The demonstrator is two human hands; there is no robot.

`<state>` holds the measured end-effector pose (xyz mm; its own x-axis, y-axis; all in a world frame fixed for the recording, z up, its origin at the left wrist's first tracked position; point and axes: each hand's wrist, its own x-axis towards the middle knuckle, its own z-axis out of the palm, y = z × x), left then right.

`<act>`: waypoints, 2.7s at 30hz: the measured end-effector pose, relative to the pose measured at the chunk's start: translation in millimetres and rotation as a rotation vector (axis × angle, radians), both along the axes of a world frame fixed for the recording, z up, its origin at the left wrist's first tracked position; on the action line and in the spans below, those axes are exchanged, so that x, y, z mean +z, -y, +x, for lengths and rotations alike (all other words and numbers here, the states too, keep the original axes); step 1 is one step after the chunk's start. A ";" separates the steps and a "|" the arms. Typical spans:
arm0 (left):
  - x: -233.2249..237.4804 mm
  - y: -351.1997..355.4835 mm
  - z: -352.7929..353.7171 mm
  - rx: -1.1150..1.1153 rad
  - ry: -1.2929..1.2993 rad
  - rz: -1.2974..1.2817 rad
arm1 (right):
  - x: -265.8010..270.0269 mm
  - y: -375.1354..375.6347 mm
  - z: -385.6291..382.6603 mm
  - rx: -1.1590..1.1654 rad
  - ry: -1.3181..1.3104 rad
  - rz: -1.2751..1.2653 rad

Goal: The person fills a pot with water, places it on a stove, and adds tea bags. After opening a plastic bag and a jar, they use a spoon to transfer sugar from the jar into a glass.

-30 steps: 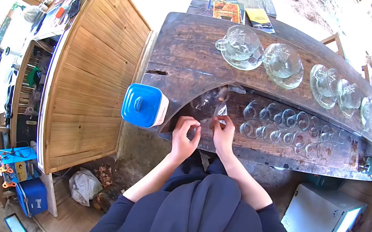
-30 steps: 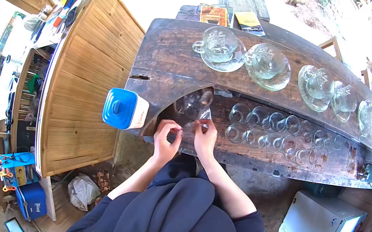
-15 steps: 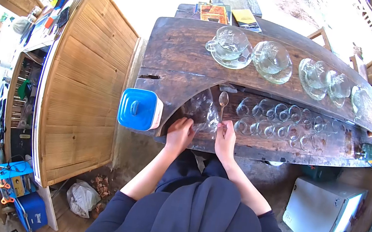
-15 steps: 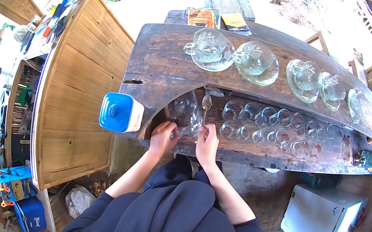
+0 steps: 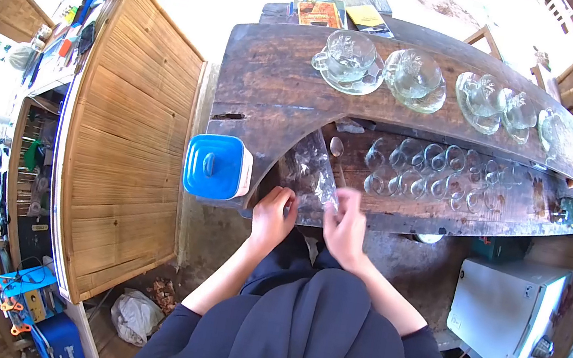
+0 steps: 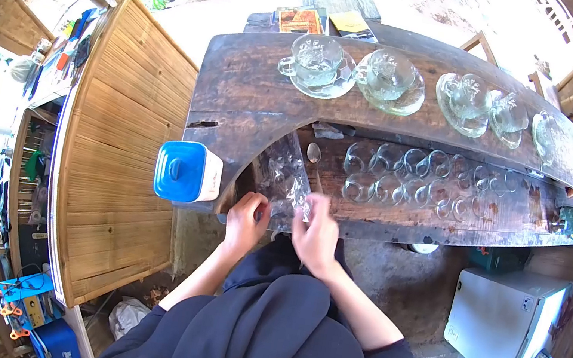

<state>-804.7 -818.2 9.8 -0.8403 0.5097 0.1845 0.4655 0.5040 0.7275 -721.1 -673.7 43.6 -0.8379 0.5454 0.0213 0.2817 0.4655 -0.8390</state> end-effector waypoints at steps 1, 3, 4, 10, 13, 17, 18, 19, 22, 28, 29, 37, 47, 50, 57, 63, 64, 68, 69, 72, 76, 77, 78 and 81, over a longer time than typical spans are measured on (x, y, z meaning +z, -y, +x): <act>-0.1 -0.4 -0.5 0.011 0.017 -0.001 | 1.8 9.2 10.1 0.126 -0.036 0.012; 1.7 -1.3 -0.1 0.014 0.032 0.002 | -11.9 23.6 19.0 0.319 0.126 -0.035; 3.4 -1.8 0.3 0.008 0.007 0.055 | -15.0 27.1 17.8 0.288 0.198 -0.073; -4.7 -1.8 4.5 -0.083 -0.118 0.090 | -57.1 33.6 -8.2 0.103 0.247 0.011; -4.1 -2.2 5.0 -0.100 -0.113 0.103 | -65.4 33.2 -18.4 0.004 0.139 0.063; -0.8 0.0 3.6 -0.100 -0.118 0.112 | -65.8 34.6 -23.4 -0.104 0.047 -0.066; 0.7 0.4 3.9 -0.107 -0.106 0.095 | -66.3 34.8 -24.4 -0.147 0.070 -0.128; 0.6 0.4 4.6 -0.106 -0.110 0.096 | -66.9 35.6 -24.9 -0.189 0.092 -0.189; 1.7 -0.9 8.4 -0.132 -0.094 0.082 | -71.2 46.4 -24.8 -0.275 0.015 -0.259; 5.3 1.9 8.9 -0.105 -0.095 0.076 | -66.4 36.6 -17.9 -0.134 0.055 -0.160; 4.8 1.7 9.4 -0.106 -0.099 0.077 | -65.2 38.7 -15.4 -0.135 0.051 -0.159; 2.4 -9.1 5.4 -0.125 -0.101 0.078 | -43.9 33.1 -15.4 0.091 0.244 0.108; -3.1 -18.6 1.4 -0.152 -0.080 0.067 | -71.9 30.6 -13.7 -0.022 0.287 0.043; -4.5 -13.3 -2.4 -0.207 -0.021 -0.071 | -55.0 27.0 -11.1 0.000 0.292 0.064; -1.9 -47.2 -32.7 -0.435 -0.328 -0.239 | -66.2 37.0 1.9 -0.096 0.071 -0.342; -14.4 -50.6 -38.0 -0.423 -0.278 -0.301 | -108.5 40.1 -8.3 -0.243 -0.108 -0.554; -13.9 -48.2 -38.2 -0.406 -0.267 -0.298 | -110.1 44.2 -11.2 -0.281 -0.102 -0.643; -14.3 -38.1 -38.6 -0.361 -0.261 -0.243 | -99.3 33.8 -4.6 -0.260 -0.022 -0.556; -11.9 -37.2 -37.6 -0.336 -0.259 -0.228 | -97.5 31.1 -2.5 -0.217 0.062 -0.410; -7.0 -44.3 -29.3 -0.336 -0.288 -0.283 | -92.1 49.4 -10.8 -0.318 -0.092 -0.438; -11.6 -47.5 -34.6 -0.320 -0.289 -0.288 | -74.5 46.6 -17.7 -0.372 -0.186 -0.446; -13.2 -46.0 -35.9 -0.320 -0.284 -0.297 | -69.3 42.6 -18.3 -0.339 -0.138 -0.369; -12.6 -45.4 -36.4 -0.307 -0.296 -0.259 | -60.3 36.9 -17.3 -0.345 -0.137 -0.300; -9.4 -43.3 -34.5 -0.301 -0.269 -0.249 | -64.8 18.5 -9.3 -0.387 -0.129 0.038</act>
<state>-839.2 -775.0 0.3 -0.5880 0.7794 0.2160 0.7726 0.4622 0.4353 -730.5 -692.2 -21.3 -0.5599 0.8168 0.1388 0.3358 0.3769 -0.8632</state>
